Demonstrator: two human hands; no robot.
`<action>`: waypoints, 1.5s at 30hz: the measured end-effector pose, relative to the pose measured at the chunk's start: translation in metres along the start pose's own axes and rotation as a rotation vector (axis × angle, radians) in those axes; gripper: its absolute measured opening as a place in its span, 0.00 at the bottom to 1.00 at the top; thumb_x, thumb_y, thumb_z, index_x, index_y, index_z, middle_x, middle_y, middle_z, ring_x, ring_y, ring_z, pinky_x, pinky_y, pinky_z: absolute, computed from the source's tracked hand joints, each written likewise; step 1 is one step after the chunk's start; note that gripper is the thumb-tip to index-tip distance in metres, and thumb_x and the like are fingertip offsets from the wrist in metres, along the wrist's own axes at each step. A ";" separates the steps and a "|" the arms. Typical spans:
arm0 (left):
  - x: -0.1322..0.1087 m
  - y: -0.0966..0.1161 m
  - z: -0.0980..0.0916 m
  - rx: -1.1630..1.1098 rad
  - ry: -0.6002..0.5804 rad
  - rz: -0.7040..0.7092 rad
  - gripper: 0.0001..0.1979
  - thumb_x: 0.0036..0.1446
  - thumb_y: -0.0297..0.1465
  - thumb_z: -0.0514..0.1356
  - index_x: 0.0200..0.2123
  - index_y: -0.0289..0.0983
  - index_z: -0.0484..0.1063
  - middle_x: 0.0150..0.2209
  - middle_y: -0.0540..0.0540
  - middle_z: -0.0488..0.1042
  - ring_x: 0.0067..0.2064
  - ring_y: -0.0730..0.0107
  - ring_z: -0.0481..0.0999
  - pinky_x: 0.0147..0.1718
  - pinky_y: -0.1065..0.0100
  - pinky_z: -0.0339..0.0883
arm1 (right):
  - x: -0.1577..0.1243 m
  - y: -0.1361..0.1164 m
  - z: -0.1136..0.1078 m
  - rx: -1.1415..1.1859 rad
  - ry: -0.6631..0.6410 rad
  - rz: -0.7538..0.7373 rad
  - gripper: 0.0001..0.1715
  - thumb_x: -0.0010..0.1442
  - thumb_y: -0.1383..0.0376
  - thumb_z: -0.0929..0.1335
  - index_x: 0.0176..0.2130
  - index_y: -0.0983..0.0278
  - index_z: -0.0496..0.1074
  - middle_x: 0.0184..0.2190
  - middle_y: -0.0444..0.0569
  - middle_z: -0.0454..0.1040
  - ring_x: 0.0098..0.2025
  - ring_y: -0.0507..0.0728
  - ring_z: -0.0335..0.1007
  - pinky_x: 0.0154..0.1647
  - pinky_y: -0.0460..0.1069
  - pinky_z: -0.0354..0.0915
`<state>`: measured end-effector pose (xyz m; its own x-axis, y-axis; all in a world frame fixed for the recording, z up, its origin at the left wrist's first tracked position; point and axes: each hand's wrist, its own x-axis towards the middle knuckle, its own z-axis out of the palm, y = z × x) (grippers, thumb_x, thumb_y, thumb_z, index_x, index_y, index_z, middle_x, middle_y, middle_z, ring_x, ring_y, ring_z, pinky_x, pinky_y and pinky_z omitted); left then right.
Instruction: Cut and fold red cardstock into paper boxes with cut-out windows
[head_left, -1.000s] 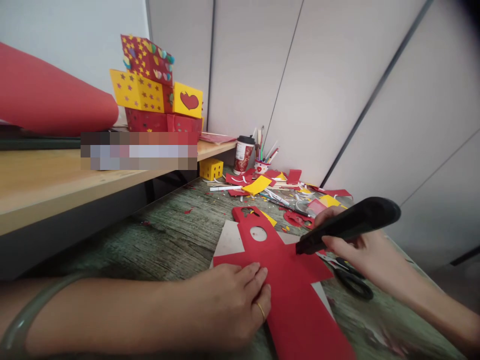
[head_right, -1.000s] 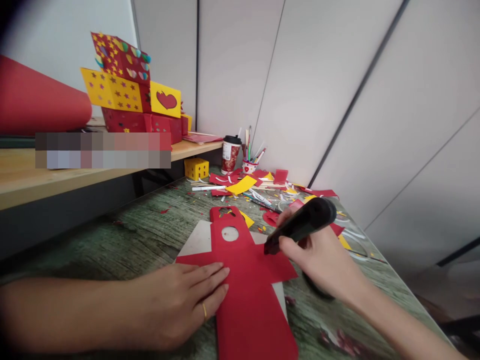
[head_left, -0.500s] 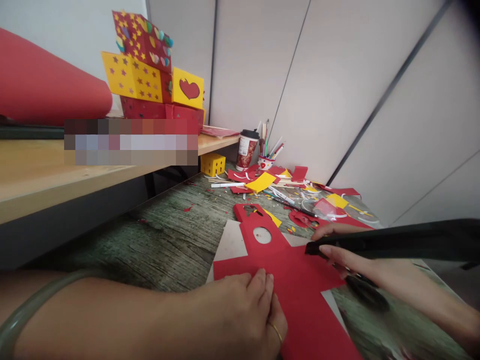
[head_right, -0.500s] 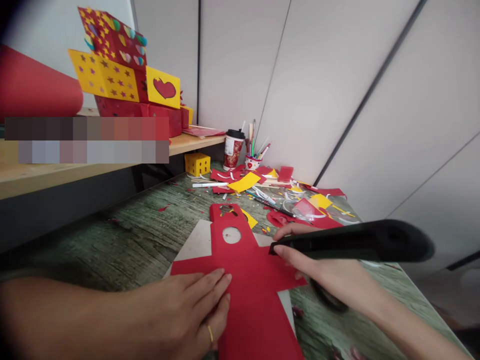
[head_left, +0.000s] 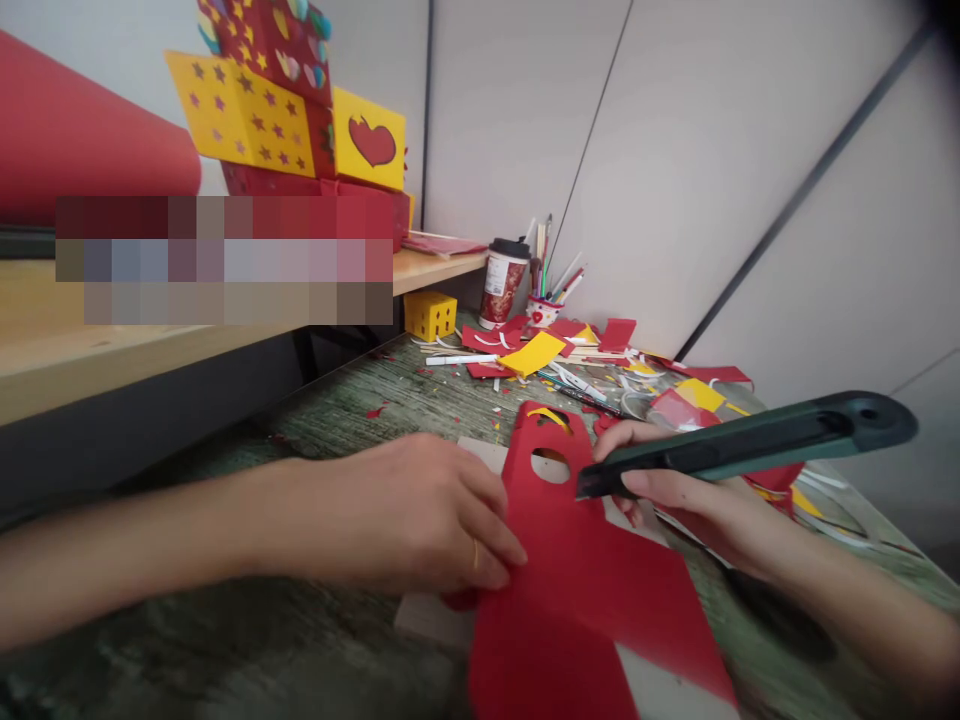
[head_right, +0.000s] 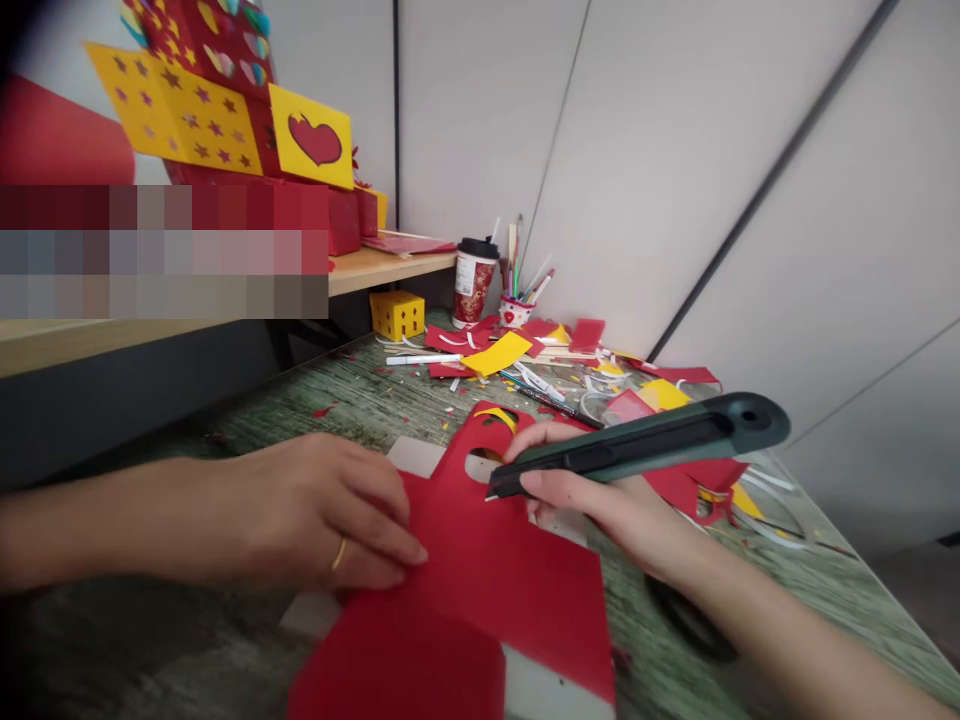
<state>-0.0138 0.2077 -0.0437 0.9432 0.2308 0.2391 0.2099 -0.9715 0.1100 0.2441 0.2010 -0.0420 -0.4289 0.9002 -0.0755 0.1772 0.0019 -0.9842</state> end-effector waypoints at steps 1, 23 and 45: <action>-0.001 -0.009 0.000 -0.048 -0.051 0.039 0.11 0.57 0.30 0.52 0.39 0.45 0.73 0.42 0.51 0.74 0.39 0.71 0.70 0.38 0.71 0.64 | 0.001 0.001 -0.001 0.024 -0.003 -0.012 0.07 0.53 0.64 0.67 0.34 0.63 0.68 0.24 0.44 0.71 0.24 0.48 0.64 0.25 0.41 0.62; 0.000 -0.081 0.004 -0.726 -0.107 -0.209 0.06 0.50 0.25 0.58 0.30 0.37 0.76 0.26 0.51 0.66 0.28 0.79 0.66 0.29 0.77 0.61 | 0.020 0.000 0.011 -0.152 0.070 -0.053 0.11 0.49 0.61 0.68 0.35 0.63 0.68 0.25 0.45 0.72 0.25 0.51 0.65 0.26 0.44 0.64; 0.023 -0.062 -0.003 -0.246 -0.114 -0.134 0.14 0.53 0.19 0.50 0.32 0.37 0.74 0.35 0.49 0.73 0.37 0.75 0.71 0.37 0.75 0.62 | 0.003 0.008 0.019 -0.211 0.114 0.053 0.06 0.47 0.63 0.67 0.29 0.62 0.67 0.20 0.42 0.66 0.20 0.48 0.59 0.18 0.42 0.56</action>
<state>-0.0057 0.2734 -0.0424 0.9369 0.3355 0.0983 0.2792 -0.8873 0.3670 0.2272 0.1949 -0.0535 -0.3138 0.9446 -0.0963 0.3836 0.0333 -0.9229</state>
